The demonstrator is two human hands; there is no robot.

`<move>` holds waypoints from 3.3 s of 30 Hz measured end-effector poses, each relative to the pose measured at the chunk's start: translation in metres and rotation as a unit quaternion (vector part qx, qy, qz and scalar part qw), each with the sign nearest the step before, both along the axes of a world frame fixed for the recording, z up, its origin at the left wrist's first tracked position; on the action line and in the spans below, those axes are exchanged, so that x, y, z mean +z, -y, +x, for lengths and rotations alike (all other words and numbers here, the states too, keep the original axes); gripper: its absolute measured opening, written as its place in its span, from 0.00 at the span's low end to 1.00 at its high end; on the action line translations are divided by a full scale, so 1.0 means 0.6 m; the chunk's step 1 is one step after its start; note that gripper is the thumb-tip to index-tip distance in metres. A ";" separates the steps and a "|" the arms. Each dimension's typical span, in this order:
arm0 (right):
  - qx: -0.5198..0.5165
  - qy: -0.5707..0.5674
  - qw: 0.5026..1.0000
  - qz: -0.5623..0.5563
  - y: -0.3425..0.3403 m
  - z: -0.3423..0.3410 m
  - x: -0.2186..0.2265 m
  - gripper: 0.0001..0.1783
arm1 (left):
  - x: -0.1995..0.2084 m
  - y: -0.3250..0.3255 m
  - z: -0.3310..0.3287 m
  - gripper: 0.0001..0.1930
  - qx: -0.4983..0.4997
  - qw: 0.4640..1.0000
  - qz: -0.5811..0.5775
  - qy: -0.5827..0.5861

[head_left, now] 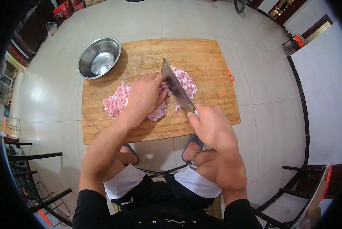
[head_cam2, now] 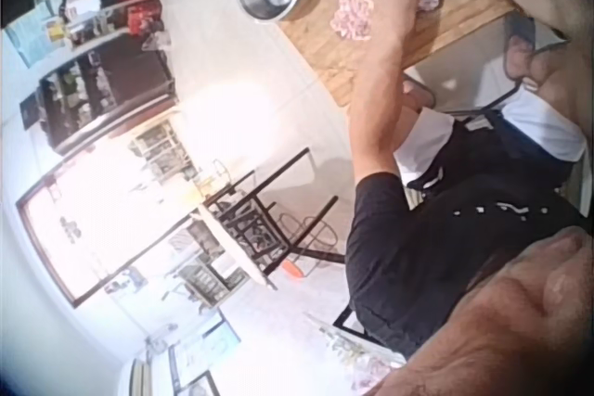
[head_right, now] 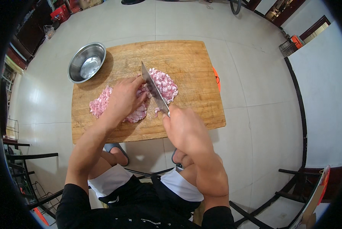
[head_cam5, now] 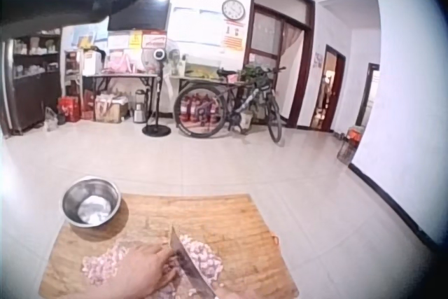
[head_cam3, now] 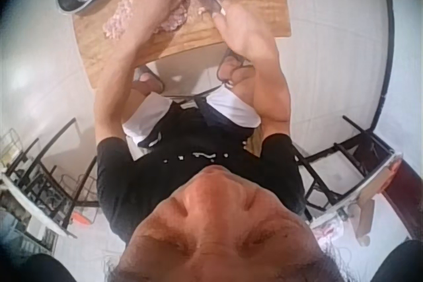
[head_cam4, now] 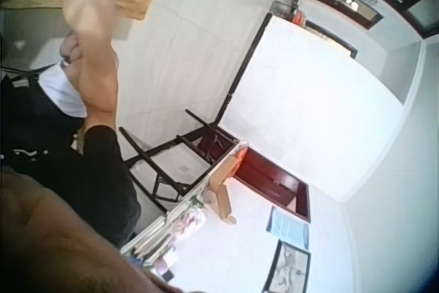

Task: The person sits on the floor and uses a cleaver to chop a pile of raw meat into small pieces on a wooden cutting board. The person repeatedly gathers the meat and chops it with a rhythmic motion.

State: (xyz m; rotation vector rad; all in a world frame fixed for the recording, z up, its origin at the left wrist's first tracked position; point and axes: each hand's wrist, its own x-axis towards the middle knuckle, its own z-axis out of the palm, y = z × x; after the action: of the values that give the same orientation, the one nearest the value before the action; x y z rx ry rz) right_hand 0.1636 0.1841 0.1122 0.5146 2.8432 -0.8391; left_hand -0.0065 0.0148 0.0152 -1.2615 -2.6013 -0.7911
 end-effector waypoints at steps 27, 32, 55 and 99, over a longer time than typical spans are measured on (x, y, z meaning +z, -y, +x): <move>-0.077 -0.022 0.983 -0.162 -0.037 -0.142 -0.088 0.18 | -0.009 -0.003 -0.011 0.06 -0.084 0.996 -0.017 -0.010; -0.113 -0.056 0.964 -0.234 -0.053 -0.130 -0.088 0.18 | -0.004 0.010 -0.008 0.06 -0.107 0.994 0.031 0.002; 0.027 0.041 0.999 -0.013 0.022 -0.039 -0.024 0.17 | -0.015 -0.003 0.000 0.04 -0.048 0.999 0.007 -0.013; 0.002 -0.026 1.000 0.015 0.003 -0.008 -0.013 0.16 | 0.012 0.028 0.021 0.10 -0.158 0.987 -0.027 -0.014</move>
State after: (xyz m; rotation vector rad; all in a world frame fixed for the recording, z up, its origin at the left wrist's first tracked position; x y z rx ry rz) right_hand 0.1588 0.1821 0.1042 0.4985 2.9072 -0.8223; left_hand 0.0058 -0.0020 0.0223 -1.7154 -2.4469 -0.7457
